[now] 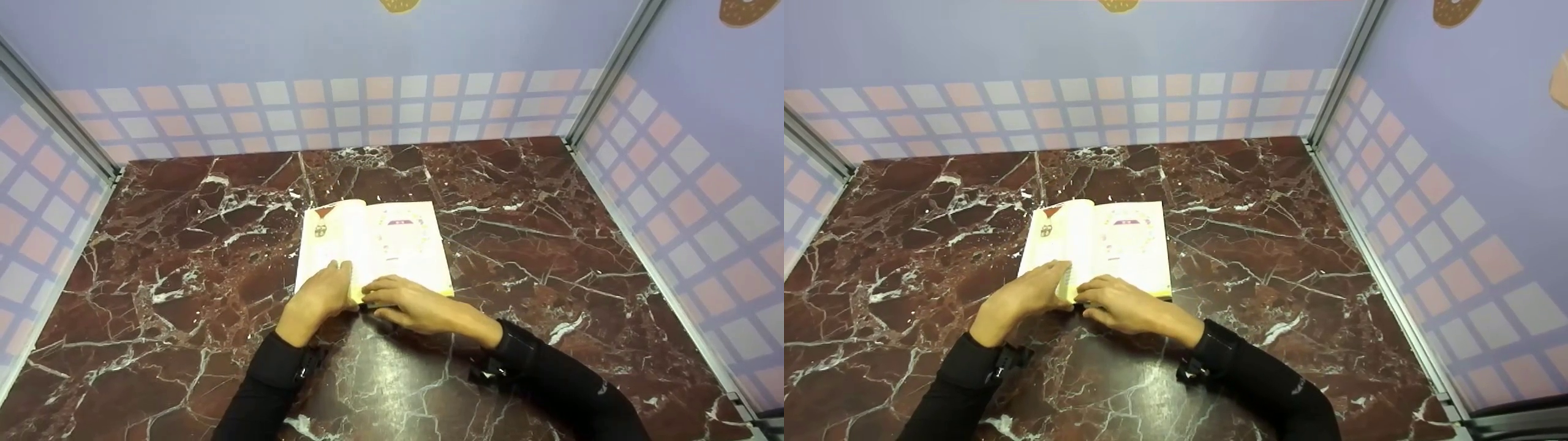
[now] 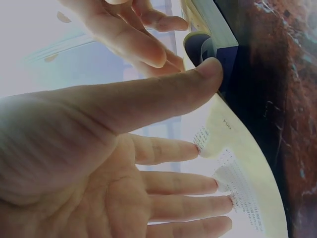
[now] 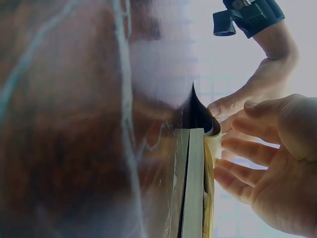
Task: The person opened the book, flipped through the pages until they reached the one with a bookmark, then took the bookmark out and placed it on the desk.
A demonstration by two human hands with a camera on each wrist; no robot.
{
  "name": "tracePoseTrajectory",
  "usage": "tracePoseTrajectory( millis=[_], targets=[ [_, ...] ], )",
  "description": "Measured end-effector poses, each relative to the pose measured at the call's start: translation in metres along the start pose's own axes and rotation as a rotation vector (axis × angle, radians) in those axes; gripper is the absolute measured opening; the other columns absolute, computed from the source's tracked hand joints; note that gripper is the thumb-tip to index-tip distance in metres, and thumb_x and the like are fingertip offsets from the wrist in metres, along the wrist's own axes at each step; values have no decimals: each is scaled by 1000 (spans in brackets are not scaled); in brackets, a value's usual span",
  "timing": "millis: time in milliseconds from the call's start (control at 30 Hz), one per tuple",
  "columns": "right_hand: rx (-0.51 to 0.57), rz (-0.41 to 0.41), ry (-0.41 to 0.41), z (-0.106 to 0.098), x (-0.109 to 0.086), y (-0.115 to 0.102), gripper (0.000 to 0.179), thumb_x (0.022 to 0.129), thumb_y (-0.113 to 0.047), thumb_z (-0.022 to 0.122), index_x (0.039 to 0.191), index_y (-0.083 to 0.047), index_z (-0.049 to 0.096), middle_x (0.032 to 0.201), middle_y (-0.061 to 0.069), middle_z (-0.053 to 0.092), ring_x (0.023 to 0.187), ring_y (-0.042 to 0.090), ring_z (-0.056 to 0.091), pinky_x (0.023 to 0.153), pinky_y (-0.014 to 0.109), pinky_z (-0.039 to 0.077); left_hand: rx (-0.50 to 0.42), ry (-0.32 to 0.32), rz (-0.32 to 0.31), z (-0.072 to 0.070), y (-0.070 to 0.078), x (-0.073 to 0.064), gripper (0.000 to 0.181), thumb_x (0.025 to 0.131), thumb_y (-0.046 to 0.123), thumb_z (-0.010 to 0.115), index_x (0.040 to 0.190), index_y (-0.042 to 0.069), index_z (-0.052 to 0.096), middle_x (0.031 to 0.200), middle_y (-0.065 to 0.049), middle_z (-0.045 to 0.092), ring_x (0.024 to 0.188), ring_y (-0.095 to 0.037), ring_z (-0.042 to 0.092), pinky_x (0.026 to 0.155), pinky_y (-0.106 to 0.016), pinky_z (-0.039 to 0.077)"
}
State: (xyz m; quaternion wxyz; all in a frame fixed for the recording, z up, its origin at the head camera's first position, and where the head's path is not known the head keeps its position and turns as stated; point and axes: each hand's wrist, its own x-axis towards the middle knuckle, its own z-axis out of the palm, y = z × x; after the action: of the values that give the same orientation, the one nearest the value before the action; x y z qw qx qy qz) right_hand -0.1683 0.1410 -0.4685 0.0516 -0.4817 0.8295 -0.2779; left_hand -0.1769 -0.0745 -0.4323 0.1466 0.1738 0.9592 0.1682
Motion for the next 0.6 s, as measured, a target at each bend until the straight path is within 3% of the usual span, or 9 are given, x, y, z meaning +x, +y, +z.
tracePoseTrajectory(
  millis=[267,600],
  targets=[
    [-58,56,55,3,-1,1,43,97,-11,70,137,2,61,141,17,58,132,30,54,116,38,40,-21,-8,-9,-1,-3,0,61,77,12,90,124,-4,54,113,-27,62,103,-41,64,94,-52,54],
    [-211,87,134,3,-2,4,32,89,-6,77,120,-2,71,120,13,68,113,29,61,103,39,50,3,-26,-25,-1,-2,1,58,78,15,89,121,-3,54,110,-24,62,102,-40,64,91,-53,55]
  ],
)
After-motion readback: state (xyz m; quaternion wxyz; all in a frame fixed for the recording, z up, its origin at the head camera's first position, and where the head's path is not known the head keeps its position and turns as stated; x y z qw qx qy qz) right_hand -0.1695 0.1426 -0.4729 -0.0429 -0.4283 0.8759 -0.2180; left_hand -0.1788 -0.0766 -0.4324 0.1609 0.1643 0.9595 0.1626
